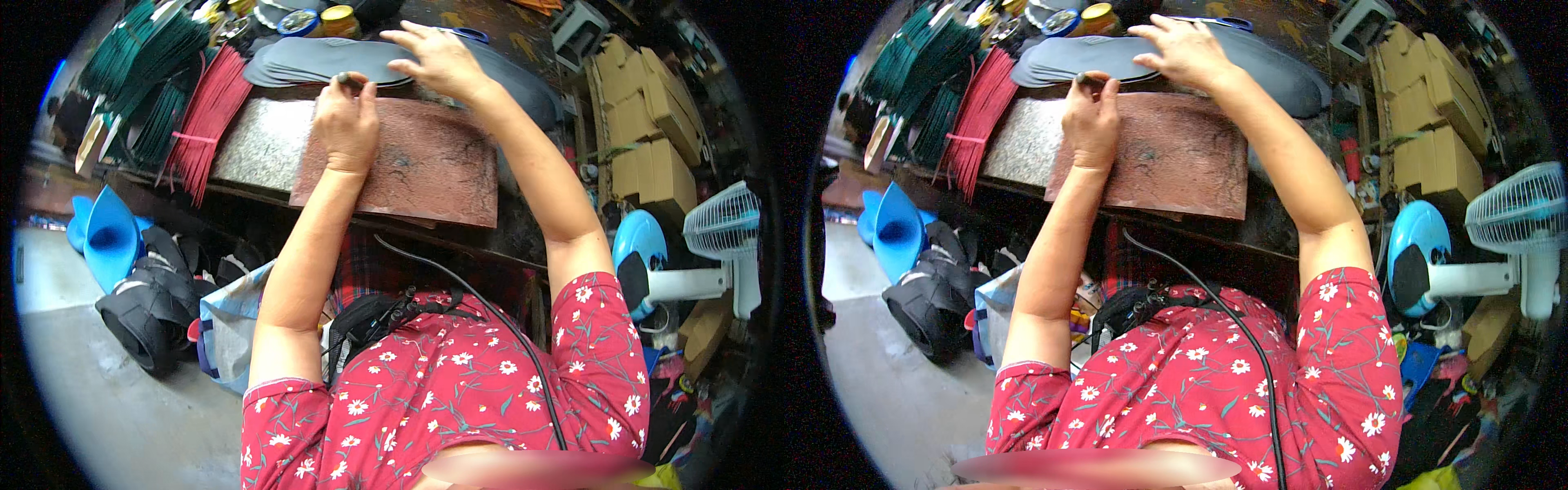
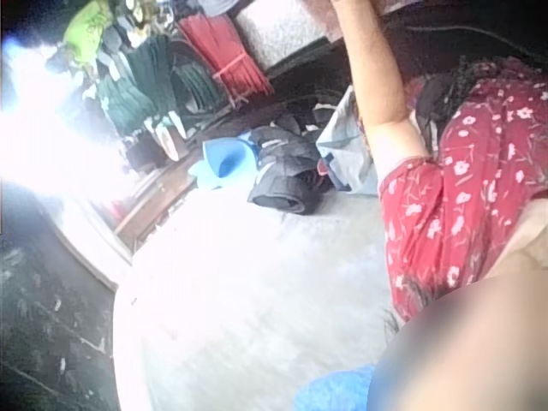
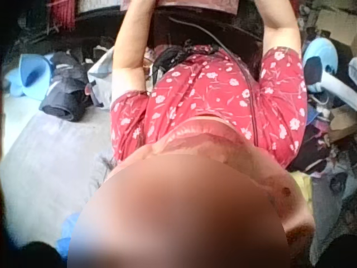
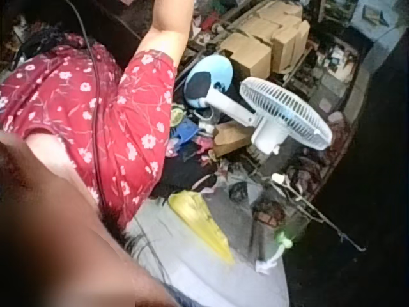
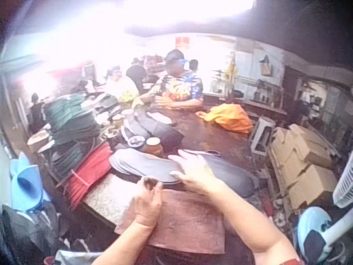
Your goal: The person repeatedly hammers the edges of black shoe insoles placed on a reddish work block to shape or flatten them. They handle the insoles one at a time, repositioning each piece and striking it with a hammer before setting it aside and picking up the next.
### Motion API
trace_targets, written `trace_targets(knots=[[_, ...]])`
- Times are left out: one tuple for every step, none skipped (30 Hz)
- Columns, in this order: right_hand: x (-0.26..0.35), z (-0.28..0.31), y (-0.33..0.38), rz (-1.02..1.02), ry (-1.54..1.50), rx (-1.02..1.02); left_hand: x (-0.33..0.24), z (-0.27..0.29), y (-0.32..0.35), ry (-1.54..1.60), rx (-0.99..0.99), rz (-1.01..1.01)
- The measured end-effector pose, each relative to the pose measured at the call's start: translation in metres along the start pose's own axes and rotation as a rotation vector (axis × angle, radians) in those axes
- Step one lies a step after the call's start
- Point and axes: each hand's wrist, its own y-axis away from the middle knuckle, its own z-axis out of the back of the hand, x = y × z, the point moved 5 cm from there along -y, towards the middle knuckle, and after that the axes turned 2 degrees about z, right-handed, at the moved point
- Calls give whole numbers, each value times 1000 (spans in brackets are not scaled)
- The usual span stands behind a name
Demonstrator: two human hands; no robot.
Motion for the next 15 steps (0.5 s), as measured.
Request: trace_targets(knots=[[-15, 18, 12, -9, -74, -39, 1, -1, 0, -8, 18, 16], [-29, 31, 31, -46, -31, 3, 3, -1, 0, 1, 16, 46], [-50, 38, 51, -191, 88, 182, 3, -2, 0, 20, 21, 49], [-69, 46, 74, -323, 172, 319, 6, -3, 0, 36, 36, 88], [-87, 51, 95, -463, 181, 440, 9, -3, 0, 53, 33, 105], [-101, 53, 114, -551, 194, 545, 12, -4, -1, 40, 27, 132], [-105, 56, 127, -492, 202, 489, 15, -4, -2, 27, 20, 159], [-108, 56, 135, -443, 197, 397, 19, -4, -2, 12, 13, 188], [-113, 54, 143, -418, 226, 377, 21, -3, -3, 6, 3, 184], [-120, 52, 148, -408, 239, 347, 23, -2, -3, -2, -8, 182], [-126, 48, 151, -399, 253, 352, 28, 0, -1, -40, 1, 239], [-130, 47, 150, -345, 255, 301, 34, 0, 2, 51, 30, 337], [-134, 48, 149, -332, 283, 309, 35, 1, 3, -51, 73, 320], [-138, 51, 147, -368, 202, 286, 33, 4, 6, -75, 66, 283], [-139, 59, 141, -367, 120, 224, 32, 6, 8, -97, 63, 241]])
